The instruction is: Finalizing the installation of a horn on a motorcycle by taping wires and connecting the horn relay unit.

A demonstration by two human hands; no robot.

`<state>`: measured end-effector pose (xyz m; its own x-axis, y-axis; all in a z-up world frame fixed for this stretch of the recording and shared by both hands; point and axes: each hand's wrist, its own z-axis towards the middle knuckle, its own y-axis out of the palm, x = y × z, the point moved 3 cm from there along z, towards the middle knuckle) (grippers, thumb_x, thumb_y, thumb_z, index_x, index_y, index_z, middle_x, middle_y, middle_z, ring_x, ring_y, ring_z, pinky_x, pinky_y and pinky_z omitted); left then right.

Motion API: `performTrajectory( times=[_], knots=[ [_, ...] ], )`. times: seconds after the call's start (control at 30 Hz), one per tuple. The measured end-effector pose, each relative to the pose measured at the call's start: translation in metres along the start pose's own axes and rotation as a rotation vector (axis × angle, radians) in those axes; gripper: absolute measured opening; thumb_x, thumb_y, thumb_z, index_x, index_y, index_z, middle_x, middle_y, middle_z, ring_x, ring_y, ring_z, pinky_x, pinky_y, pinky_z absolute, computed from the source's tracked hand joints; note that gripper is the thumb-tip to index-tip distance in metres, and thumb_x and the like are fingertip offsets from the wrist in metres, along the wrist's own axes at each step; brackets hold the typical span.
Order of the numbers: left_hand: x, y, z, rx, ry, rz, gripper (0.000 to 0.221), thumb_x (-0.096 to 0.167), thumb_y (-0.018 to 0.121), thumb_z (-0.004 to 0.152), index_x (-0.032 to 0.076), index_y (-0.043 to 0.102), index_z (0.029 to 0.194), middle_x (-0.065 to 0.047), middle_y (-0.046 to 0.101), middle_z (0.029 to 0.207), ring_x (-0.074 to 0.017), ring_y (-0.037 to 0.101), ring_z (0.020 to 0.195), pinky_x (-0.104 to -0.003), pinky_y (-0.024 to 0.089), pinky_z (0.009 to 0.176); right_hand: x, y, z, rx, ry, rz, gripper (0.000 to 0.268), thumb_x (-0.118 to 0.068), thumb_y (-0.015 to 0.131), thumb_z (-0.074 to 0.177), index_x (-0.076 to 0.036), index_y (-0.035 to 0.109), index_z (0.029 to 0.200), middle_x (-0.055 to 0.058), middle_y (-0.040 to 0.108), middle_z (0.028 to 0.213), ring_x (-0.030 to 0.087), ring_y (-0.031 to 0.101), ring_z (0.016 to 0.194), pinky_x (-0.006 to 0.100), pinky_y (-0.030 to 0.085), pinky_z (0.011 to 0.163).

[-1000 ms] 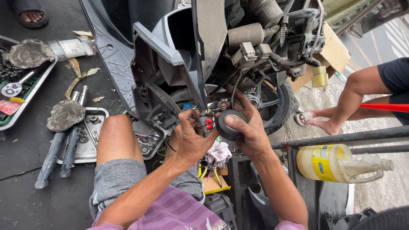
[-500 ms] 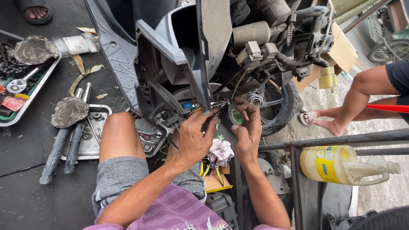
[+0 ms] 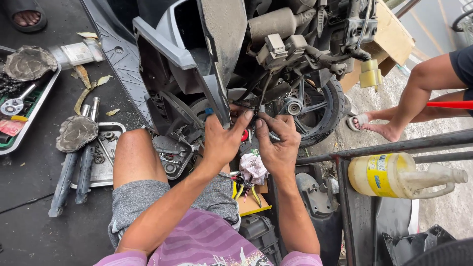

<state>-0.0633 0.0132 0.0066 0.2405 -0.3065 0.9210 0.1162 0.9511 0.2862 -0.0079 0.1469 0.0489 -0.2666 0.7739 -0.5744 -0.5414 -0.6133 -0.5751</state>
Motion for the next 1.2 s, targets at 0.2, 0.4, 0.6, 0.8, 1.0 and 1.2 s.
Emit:
performTrajectory(
  times=[0.2,0.4,0.6,0.8,1.0,1.2],
  knots=[
    [0.004,0.005,0.0,0.025,-0.064,-0.017,0.014,0.019,0.08,0.087,0.006,0.077,0.086,-0.01,0.072,0.066,-0.01,0.068,0.064,-0.022,0.053,0.054,-0.006,-0.005,0.007,-0.031,-0.125,-0.122,0.013,-0.011,0.078,0.088,-0.01,0.081,0.101,0.007,0.06,0.066,0.027,0.064,0.077,0.038,0.055,0.076],
    [-0.027,0.01,0.011,-0.173,-0.286,-0.182,0.027,0.022,0.08,0.09,-0.004,0.073,0.092,-0.016,0.069,0.073,-0.0142,0.068,0.065,-0.027,0.056,0.056,-0.003,-0.006,0.01,0.043,-0.325,-0.231,0.005,-0.008,0.075,0.084,-0.007,0.077,0.089,0.006,0.051,0.067,0.031,0.062,0.077,0.04,0.053,0.069],
    [-0.021,0.005,0.015,-0.409,-0.41,-0.114,0.035,0.031,0.069,0.096,-0.004,0.074,0.102,-0.008,0.067,0.081,-0.0116,0.062,0.074,-0.026,0.054,0.065,0.019,0.014,-0.011,0.114,-0.543,-0.451,0.002,-0.006,0.067,0.084,-0.006,0.068,0.082,0.006,0.045,0.072,0.032,0.058,0.078,0.042,0.052,0.071],
    [0.006,0.003,0.014,-0.632,-0.308,0.06,0.036,0.045,0.055,0.098,0.011,0.064,0.091,0.004,0.054,0.068,-0.0079,0.047,0.061,-0.026,0.045,0.061,-0.04,0.032,-0.167,-0.78,-1.039,0.083,0.01,-0.005,0.061,0.102,-0.01,0.056,0.094,0.006,0.053,0.076,0.024,0.049,0.079,0.043,0.047,0.081],
    [-0.003,-0.004,0.011,-0.562,-0.355,-0.169,0.033,0.031,0.068,0.099,0.001,0.068,0.11,-0.001,0.06,0.066,-0.0047,0.052,0.067,-0.021,0.044,0.064,0.045,0.045,-0.105,-0.273,-0.563,-0.174,0.008,-0.01,0.069,0.075,-0.014,0.07,0.082,0.003,0.049,0.067,0.03,0.059,0.07,0.041,0.046,0.063],
    [-0.014,0.005,0.006,-0.425,-0.254,-0.117,0.022,0.015,0.073,0.093,-0.005,0.067,0.101,-0.011,0.07,0.076,-0.015,0.07,0.072,-0.027,0.059,0.07,0.078,0.048,-0.135,-0.341,-0.211,-0.079,0.015,-0.013,0.072,0.08,-0.017,0.074,0.095,0.003,0.06,0.07,0.03,0.064,0.079,0.042,0.049,0.07]
  ],
)
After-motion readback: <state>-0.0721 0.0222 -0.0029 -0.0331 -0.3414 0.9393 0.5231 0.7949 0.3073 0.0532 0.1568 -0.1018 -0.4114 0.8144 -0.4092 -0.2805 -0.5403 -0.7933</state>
